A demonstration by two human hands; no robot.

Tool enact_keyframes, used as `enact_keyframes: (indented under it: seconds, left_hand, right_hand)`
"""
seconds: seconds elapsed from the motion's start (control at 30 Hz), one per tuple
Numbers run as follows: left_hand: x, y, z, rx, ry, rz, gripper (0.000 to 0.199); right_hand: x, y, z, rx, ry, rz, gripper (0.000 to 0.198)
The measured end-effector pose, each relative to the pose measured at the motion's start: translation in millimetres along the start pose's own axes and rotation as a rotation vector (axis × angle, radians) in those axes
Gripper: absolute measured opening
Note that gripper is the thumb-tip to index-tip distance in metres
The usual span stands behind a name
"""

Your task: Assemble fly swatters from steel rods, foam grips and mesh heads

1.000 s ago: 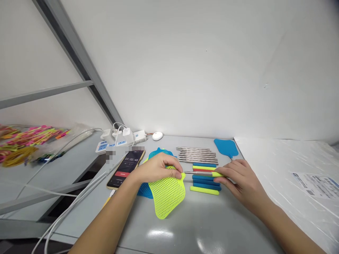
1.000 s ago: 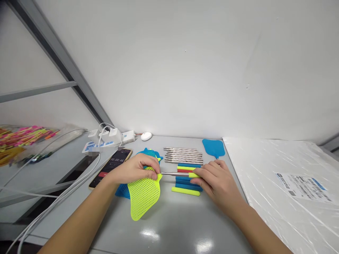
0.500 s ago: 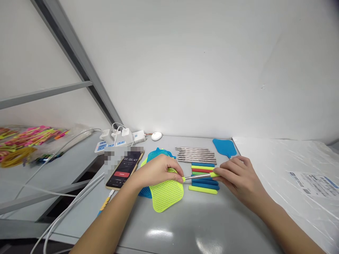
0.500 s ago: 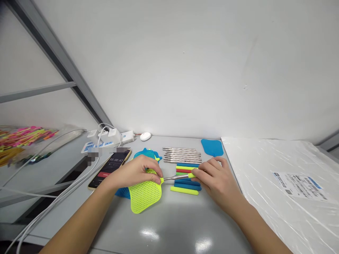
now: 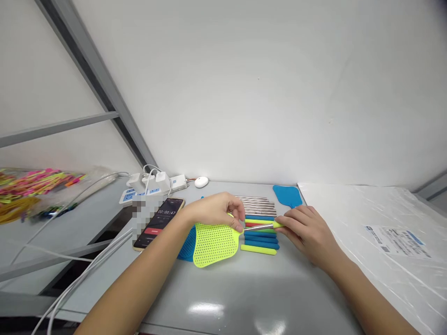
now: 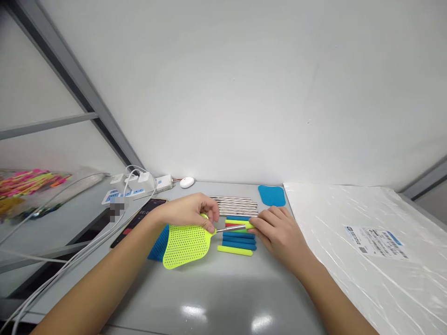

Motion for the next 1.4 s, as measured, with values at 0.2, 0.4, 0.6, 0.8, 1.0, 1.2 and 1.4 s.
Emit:
enact_keyframes:
  seconds: [0.2, 0.4, 0.6, 0.8, 1.0, 1.2, 1.4]
  left_hand:
    - [7.0, 17.4, -10.8, -0.104, -0.032, -0.314, 0.026]
    - [37.8, -6.4, -26.8, -0.134, -0.412, -1.197, 0.023]
    - [18.3, -101.2, -7.9, -0.025, -0.73, -0.659, 0.043]
    - [-13.5, -100.4, 25.3, 0.978, -0.189, -0.795, 0.05]
    - [-12.6, -86.2, 25.8, 1.092, -0.207, -0.941, 0.044]
    - [-12.4, -90.1, 26.4, 1.031, -0.267, -0.891, 0.045]
    - [-11.5, -92.2, 27.1, 0.977, -0.259, -0.868, 0.043]
  right_hand:
    - [-0.5, -4.9, -1.5, -0.026, -0.068, 0.036, 0.011]
    - [1.7, -10.3, -3.3, -0.018, -0.22, -0.039, 0.01]
    - [7.6, -15.6, -3.7, -0.088, -0.366, -0.134, 0.012]
    - [7.0, -18.0, 8.4, -0.114, -0.31, -0.141, 0.012]
    - [8.3, -26.9, 22.1, -0.056, -0.245, -0.056, 0.012]
    - [9.3, -34.1, 28.4, -0.287, -0.33, 0.115, 0.018]
    - [0.5, -29.5, 32.3, -0.856, -0.654, 0.347, 0.03]
Point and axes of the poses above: each hand's wrist, its own x-axis away from the middle knuckle, its own y-axis out of the back of the hand, z = x × y, the point moved 2 cm from there along -x, towards the middle knuckle
